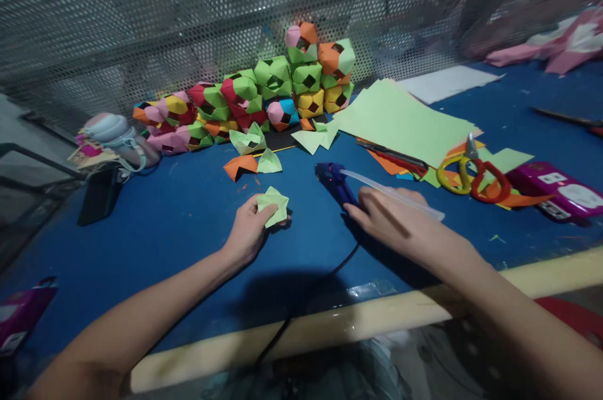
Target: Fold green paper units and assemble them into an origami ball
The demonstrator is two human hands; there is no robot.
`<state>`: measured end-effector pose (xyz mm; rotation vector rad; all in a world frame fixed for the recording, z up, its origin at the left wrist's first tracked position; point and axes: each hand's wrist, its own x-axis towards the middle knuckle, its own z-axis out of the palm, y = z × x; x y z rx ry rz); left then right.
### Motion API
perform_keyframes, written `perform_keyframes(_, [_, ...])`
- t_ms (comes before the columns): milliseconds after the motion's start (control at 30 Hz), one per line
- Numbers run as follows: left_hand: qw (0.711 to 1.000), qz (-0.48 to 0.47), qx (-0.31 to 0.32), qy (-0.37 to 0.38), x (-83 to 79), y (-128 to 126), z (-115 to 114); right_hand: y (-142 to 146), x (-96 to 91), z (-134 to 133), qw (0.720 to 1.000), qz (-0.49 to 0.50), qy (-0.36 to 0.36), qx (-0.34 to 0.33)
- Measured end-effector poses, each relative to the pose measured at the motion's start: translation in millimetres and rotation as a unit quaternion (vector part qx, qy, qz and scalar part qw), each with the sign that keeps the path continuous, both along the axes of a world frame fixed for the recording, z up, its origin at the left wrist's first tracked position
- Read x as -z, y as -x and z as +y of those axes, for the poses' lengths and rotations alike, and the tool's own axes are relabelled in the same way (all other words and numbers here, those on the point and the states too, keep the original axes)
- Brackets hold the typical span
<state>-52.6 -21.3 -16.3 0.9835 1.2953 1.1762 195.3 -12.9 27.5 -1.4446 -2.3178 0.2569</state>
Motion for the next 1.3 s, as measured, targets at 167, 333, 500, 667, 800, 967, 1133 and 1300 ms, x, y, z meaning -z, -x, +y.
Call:
perform_keyframes(167, [0.997,0.067,-0.006,-0.035,0.6,0,-4,41,-22.9,-20,0.987,0.094,0.105,-0.082])
perform_keyframes(333, [0.991,0.121,0.0,-0.065,-3.0,-1,-10,83,-9.7,3,0.954,0.244,0.162,-0.06])
perform_keyframes(500, [0.994,0.099,0.018,-0.052,-4.8,-1,-10,86,7.4,13,0.933,0.303,0.19,-0.053])
perform_keyframes(667, [0.995,0.08,0.012,-0.057,-5.0,2,-7,82,8.5,10,0.925,0.313,0.209,-0.057])
perform_keyframes(800, [0.997,0.062,0.023,-0.049,-4.4,2,-6,81,10.9,9,0.916,0.327,0.219,-0.077])
perform_keyframes(967, [0.998,0.038,0.02,-0.046,-4.3,2,-6,80,14.1,7,0.926,0.308,0.183,-0.118])
perform_keyframes(1133, [0.998,0.04,0.032,-0.046,-5.4,2,-5,79,16.3,6,0.944,0.272,0.106,-0.154])
perform_keyframes(1300, [0.996,0.059,0.04,-0.049,-6.8,1,-5,79,19.1,6,0.948,0.263,0.056,-0.172])
